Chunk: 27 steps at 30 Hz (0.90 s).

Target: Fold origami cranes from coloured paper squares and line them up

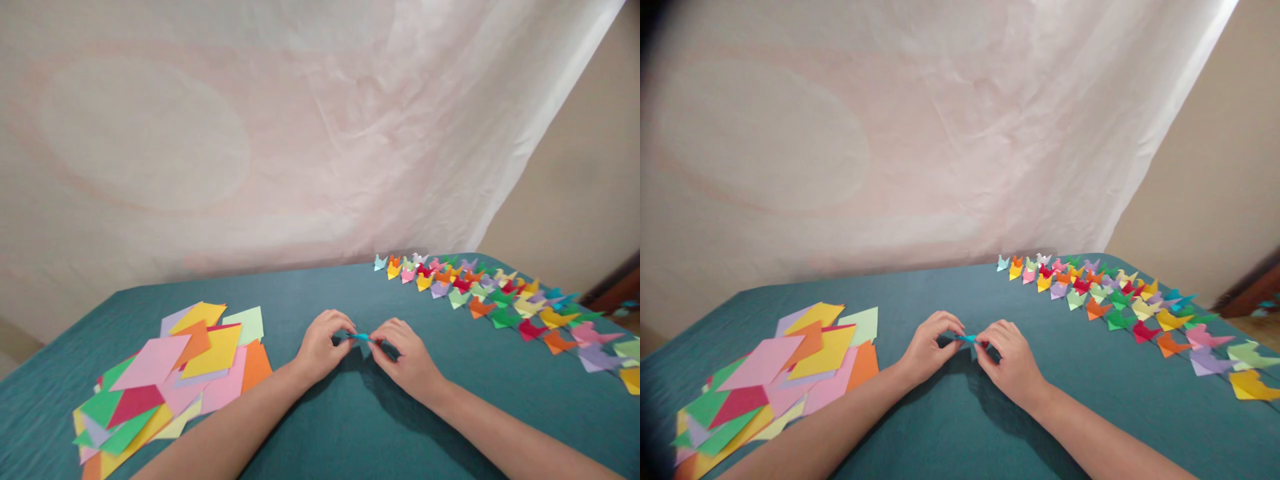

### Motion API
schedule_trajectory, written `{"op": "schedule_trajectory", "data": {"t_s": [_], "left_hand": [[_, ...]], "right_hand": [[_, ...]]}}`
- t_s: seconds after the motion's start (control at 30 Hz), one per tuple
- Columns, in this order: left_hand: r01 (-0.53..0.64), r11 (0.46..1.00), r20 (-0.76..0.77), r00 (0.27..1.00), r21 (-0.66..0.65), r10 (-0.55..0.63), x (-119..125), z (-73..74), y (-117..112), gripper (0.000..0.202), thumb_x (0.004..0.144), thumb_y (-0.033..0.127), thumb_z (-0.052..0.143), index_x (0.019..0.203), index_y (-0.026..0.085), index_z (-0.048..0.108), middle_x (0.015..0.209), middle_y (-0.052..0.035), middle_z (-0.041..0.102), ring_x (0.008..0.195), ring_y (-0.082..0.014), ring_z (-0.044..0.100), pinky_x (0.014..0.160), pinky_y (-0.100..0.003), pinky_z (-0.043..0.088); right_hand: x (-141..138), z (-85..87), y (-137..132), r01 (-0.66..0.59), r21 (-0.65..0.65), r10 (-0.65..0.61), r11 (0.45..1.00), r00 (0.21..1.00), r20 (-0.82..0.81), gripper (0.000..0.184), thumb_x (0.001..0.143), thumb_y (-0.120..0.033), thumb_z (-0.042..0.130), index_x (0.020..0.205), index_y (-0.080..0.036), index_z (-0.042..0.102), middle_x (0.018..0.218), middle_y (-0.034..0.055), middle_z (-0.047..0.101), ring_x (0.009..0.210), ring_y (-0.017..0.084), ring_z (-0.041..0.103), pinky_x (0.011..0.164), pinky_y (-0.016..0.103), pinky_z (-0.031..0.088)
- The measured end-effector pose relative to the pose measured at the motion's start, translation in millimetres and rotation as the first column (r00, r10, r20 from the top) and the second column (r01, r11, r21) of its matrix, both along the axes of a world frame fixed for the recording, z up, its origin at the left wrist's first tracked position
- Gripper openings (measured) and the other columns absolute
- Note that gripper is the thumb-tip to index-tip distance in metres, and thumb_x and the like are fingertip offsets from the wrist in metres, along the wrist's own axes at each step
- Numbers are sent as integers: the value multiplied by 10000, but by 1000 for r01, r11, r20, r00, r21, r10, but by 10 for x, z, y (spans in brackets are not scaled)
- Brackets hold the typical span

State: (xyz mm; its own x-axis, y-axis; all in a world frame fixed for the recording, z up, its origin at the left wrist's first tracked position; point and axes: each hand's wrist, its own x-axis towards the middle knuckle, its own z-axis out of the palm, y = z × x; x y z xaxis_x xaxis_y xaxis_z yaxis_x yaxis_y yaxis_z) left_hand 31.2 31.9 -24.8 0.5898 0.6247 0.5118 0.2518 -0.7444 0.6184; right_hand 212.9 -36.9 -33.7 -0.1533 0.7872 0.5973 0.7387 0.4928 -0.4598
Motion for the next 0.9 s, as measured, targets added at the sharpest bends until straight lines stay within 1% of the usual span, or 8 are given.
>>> {"op": "schedule_trajectory", "data": {"t_s": [0.13,0.27,0.37,0.47,0.6,0.77,0.83,0.9], "left_hand": [[29,976,-171,985,216,9,-32,34,-51,146,824,240,574,961,221,623,964,-38,635,928,-167,551,826,-316,395],[74,942,-292,956,327,26,-49,49,-67,138,864,200,501,928,217,622,926,-30,644,889,-147,565,792,-295,385],[60,940,-316,947,336,52,-51,27,-45,118,850,164,493,858,197,607,889,-26,648,867,-146,575,789,-291,389],[63,949,-342,938,308,49,-51,-6,-16,104,832,136,492,839,184,584,888,-24,654,871,-151,586,810,-290,403],[85,962,-412,911,257,29,-52,-35,6,126,803,111,503,870,185,580,922,-23,661,890,-161,600,830,-294,428],[92,972,-435,900,217,12,-61,-62,10,189,824,107,471,941,196,589,1000,-19,661,925,-153,608,841,-282,456],[108,969,-422,906,221,-5,-66,-74,14,222,847,115,450,988,208,595,1043,-16,655,942,-145,607,846,-277,463],[107,958,-398,918,267,8,-70,-76,23,222,867,142,449,998,215,613,1088,-24,642,987,-152,591,873,-293,454]], "right_hand": [[3,-16,0,32,47,-38,998,991,130,120,807,-141,494,774,-196,594,725,32,615,751,185,534,697,319,380],[-3,-9,-8,30,54,-40,998,977,211,138,815,-137,496,751,-196,603,713,32,614,741,181,527,695,317,364],[-8,1,-14,10,37,-19,999,967,253,151,840,-153,490,758,-195,609,722,33,615,744,178,521,702,317,357],[-14,0,-13,4,13,-8,1000,953,304,157,846,-150,491,766,-195,617,735,33,617,757,178,517,722,323,352],[-24,-11,-6,-10,-24,17,1000,940,342,168,850,-161,493,756,-203,626,730,32,619,757,175,517,727,323,349],[22,-8,4,14,-53,2,998,957,289,164,840,-157,495,830,-211,649,757,34,636,766,177,534,726,320,363],[70,-3,13,19,-53,-3,998,955,296,185,841,-153,490,873,-219,659,787,38,644,787,183,538,735,328,369],[121,-2,23,9,-48,7,999,946,325,208,852,-158,479,910,-229,666,821,43,650,809,189,539,746,337,374]]}}
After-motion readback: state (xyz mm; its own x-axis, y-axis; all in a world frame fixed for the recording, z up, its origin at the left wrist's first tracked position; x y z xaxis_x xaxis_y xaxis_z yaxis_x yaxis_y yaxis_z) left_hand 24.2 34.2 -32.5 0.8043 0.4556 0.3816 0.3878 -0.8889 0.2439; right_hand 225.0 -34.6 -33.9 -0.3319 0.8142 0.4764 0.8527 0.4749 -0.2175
